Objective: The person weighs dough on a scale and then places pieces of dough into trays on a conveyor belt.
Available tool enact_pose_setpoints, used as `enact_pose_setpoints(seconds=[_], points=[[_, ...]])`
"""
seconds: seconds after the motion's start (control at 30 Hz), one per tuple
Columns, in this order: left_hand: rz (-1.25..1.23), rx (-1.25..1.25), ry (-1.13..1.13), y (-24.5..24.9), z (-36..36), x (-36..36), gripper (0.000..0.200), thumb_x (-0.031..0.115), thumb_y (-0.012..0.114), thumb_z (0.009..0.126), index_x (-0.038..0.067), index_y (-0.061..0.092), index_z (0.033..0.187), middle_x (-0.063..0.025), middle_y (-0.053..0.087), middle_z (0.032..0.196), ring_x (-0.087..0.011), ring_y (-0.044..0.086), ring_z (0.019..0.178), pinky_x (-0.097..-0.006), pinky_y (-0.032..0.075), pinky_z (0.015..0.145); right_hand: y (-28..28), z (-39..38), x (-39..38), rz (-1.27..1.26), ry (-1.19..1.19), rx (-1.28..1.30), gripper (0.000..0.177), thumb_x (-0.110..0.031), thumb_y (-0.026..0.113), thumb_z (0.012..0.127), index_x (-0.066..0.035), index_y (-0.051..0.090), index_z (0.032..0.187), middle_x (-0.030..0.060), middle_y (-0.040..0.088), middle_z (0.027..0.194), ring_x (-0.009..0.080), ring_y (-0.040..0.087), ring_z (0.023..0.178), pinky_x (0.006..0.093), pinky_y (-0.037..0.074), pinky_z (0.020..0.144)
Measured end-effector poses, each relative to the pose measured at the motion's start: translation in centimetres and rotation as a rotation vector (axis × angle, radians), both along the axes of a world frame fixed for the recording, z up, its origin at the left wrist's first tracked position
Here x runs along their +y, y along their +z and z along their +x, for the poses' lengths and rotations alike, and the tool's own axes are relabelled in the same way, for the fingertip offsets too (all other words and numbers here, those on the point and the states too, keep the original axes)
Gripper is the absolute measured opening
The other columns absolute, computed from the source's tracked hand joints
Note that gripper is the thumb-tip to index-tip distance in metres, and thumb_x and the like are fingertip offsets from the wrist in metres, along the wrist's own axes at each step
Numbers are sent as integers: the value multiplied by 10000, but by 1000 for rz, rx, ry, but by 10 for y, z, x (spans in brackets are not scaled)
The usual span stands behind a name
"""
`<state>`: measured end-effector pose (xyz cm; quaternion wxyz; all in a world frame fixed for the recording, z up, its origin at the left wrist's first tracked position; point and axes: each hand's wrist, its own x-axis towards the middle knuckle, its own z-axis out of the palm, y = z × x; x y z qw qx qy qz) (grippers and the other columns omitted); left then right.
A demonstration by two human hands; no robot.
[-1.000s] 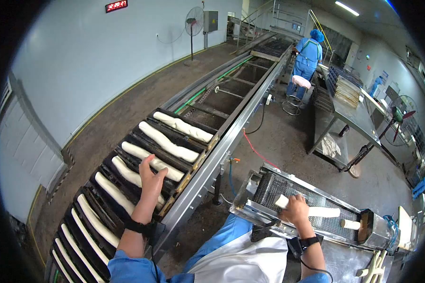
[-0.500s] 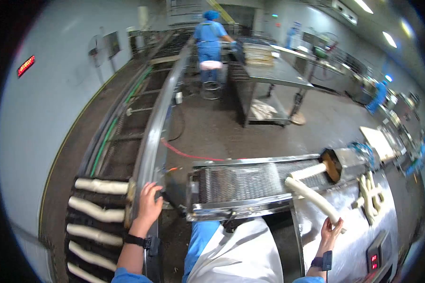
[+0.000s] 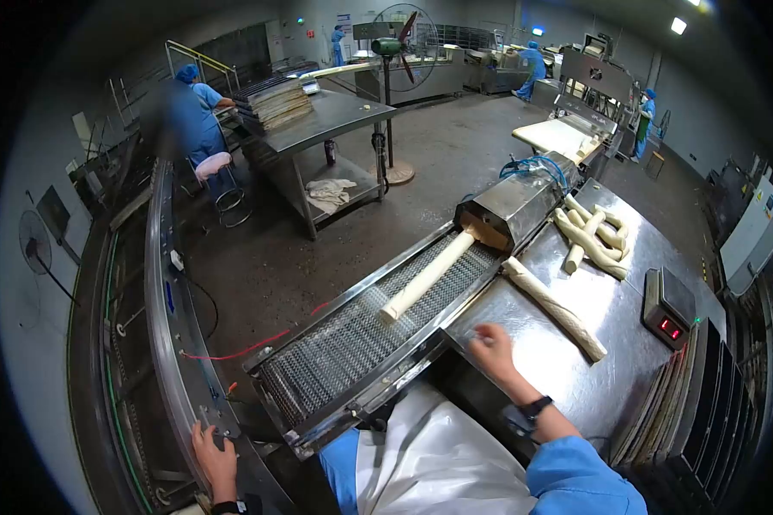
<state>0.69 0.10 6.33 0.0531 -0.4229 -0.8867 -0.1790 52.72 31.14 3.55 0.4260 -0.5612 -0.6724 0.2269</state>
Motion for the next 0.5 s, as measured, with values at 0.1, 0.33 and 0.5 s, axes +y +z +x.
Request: enact_pose_setpoints(seconds=[0.1, 0.33, 0.5], points=[[53, -11, 56, 3, 1, 4, 353, 65, 667, 754, -9, 607, 1093, -199, 439, 1412, -389, 387, 1341, -473, 345, 1098, 34, -90, 26, 217, 310, -231, 436, -118, 662, 735, -46, 621, 1164, 170, 608, 1119, 377, 558, 1092, 432, 462, 958], [99, -16, 79, -3, -5, 6, 280, 72, 669, 748, -10, 618, 1011, -200, 489, 1352, -384, 421, 1307, -462, 356, 1088, 28, -204, 57, 264, 567, -965, 272, -161, 639, 780, -157, 644, 1052, 68, 611, 1021, 253, 597, 1035, 454, 406, 972], [116, 29, 37, -7, -12, 7, 260, 78, 666, 756, -12, 617, 995, -202, 496, 1338, -384, 437, 1285, -464, 360, 1079, 42, -184, 44, 160, 583, -726, 336, -138, 701, 736, -134, 632, 1064, 70, 634, 970, 270, 616, 1019, 454, 432, 932]])
